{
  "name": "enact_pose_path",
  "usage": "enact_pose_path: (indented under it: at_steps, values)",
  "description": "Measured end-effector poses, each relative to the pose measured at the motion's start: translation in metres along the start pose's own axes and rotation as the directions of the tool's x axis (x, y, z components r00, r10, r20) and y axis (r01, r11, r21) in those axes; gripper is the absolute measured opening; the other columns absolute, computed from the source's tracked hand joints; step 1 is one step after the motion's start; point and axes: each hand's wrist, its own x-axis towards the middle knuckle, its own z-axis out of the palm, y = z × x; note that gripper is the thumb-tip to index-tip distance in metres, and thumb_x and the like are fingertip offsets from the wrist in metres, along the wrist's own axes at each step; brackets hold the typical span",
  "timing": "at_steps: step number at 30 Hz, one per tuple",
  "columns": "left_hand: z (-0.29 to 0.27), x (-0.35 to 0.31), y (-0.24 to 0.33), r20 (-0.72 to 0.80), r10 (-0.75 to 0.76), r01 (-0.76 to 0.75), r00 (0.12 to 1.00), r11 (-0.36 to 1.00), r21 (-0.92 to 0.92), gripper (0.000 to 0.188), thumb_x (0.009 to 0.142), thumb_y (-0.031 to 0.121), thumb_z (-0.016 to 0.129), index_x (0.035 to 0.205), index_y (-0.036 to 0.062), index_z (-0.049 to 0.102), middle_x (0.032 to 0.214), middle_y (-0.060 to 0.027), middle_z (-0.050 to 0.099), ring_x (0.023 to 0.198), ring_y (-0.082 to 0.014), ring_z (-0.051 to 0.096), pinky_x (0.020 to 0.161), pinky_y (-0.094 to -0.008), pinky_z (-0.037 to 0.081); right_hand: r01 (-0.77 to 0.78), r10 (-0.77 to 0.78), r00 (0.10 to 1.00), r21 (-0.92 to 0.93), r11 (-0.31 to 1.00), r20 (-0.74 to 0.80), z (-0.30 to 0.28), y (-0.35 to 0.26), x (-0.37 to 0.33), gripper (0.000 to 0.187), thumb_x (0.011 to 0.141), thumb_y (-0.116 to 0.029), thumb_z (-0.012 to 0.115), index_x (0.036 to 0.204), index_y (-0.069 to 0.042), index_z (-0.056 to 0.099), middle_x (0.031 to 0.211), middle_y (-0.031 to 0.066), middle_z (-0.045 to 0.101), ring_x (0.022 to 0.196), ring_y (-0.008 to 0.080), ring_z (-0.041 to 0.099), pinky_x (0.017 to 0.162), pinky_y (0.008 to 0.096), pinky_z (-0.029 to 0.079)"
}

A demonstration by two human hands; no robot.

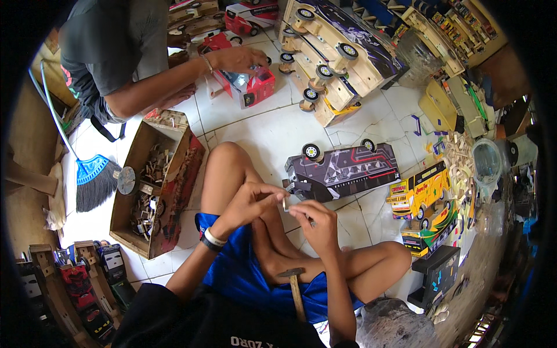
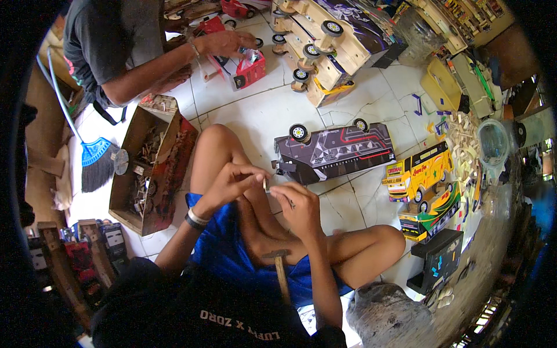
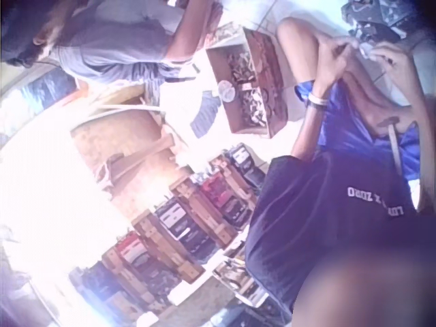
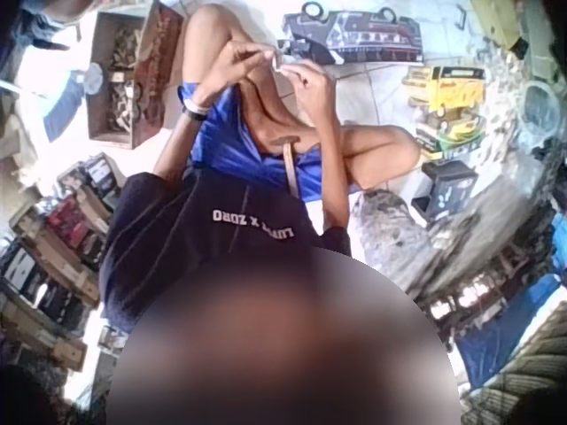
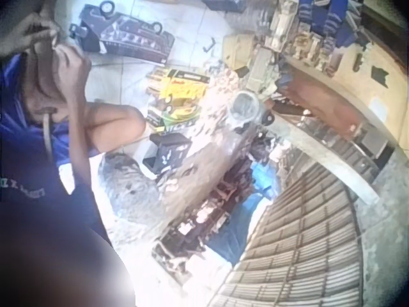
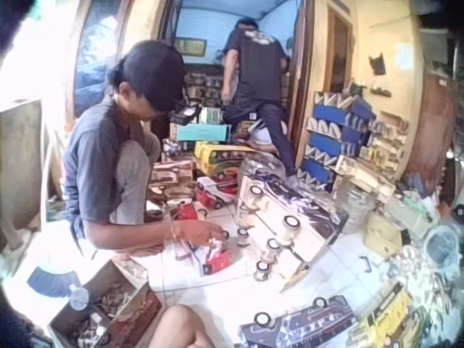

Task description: The person sits on the floor and assembles wooden toy vehicles by inserting small wooden pegs into pre-drilled holes and tapping them with a hammer. They handle several different toy models, including a purple bus, a red car, and a black bus, working on each one individually.

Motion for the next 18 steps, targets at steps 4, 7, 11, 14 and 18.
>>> enact_pose_path:
  at_steps: [4,7,11,14,18]
  values:
    - [-0.001,0.026,-0.024,0.003,-0.046,0.045,0.999,0.969,-0.241,0.028,0.102,0.014,0.073,0.124,-0.0031,0.074,0.108,-0.0048,0.075,0.101,-0.0121,0.067,0.092,-0.0290,0.056,0.036,-0.044,0.996,-0.098,0.995,-0.079,0.007,0.014,0.017,0.011,0.089,-0.001,0.077,0.099,-0.001,0.079,0.094,0.0130,0.075,0.082,0.0289,0.074,0.071,0.0374,0.057]
    - [-0.004,0.043,-0.037,-0.011,-0.079,0.073,0.997,0.956,-0.284,0.027,0.102,0.012,0.071,0.126,-0.0019,0.073,0.108,-0.0046,0.075,0.099,-0.0112,0.068,0.090,-0.0282,0.057,0.047,-0.070,0.989,-0.176,0.983,-0.127,0.007,0.020,0.023,0.022,0.088,-0.004,0.079,0.110,-0.002,0.078,0.098,0.0119,0.076,0.078,0.0253,0.072,0.067,0.0367,0.055]
    - [-0.006,0.056,-0.044,-0.068,-0.126,0.104,0.990,0.959,-0.265,0.026,0.103,0.011,0.070,0.126,0.0000,0.074,0.107,-0.0032,0.076,0.097,-0.0081,0.067,0.088,-0.0249,0.055,-0.109,0.078,0.978,-0.154,0.982,-0.193,-0.003,0.017,0.010,0.033,0.090,-0.004,0.077,0.123,-0.003,0.075,0.102,0.0091,0.077,0.073,0.0181,0.068,0.060,0.0313,0.050]
    - [-0.005,0.059,-0.047,-0.068,-0.162,0.136,0.984,0.949,-0.286,0.027,0.102,0.010,0.071,0.127,0.0003,0.072,0.109,-0.0027,0.076,0.098,-0.0075,0.067,0.089,-0.0235,0.053,-0.189,0.168,0.971,-0.116,0.975,-0.171,-0.019,0.009,-0.015,0.029,0.093,0.000,0.071,0.121,-0.003,0.075,0.105,0.0101,0.077,0.075,0.0175,0.070,0.061,0.0293,0.051]
    - [-0.004,0.067,-0.054,-0.057,-0.115,0.085,0.992,0.925,-0.371,0.028,0.100,0.009,0.073,0.127,0.0004,0.070,0.111,-0.0027,0.075,0.098,-0.0078,0.067,0.089,-0.0234,0.053,-0.308,0.298,0.950,-0.120,0.944,-0.094,-0.032,-0.010,-0.064,0.022,0.094,-0.003,0.071,0.116,-0.002,0.075,0.105,0.0144,0.076,0.080,0.0260,0.073,0.069,0.0348,0.056]
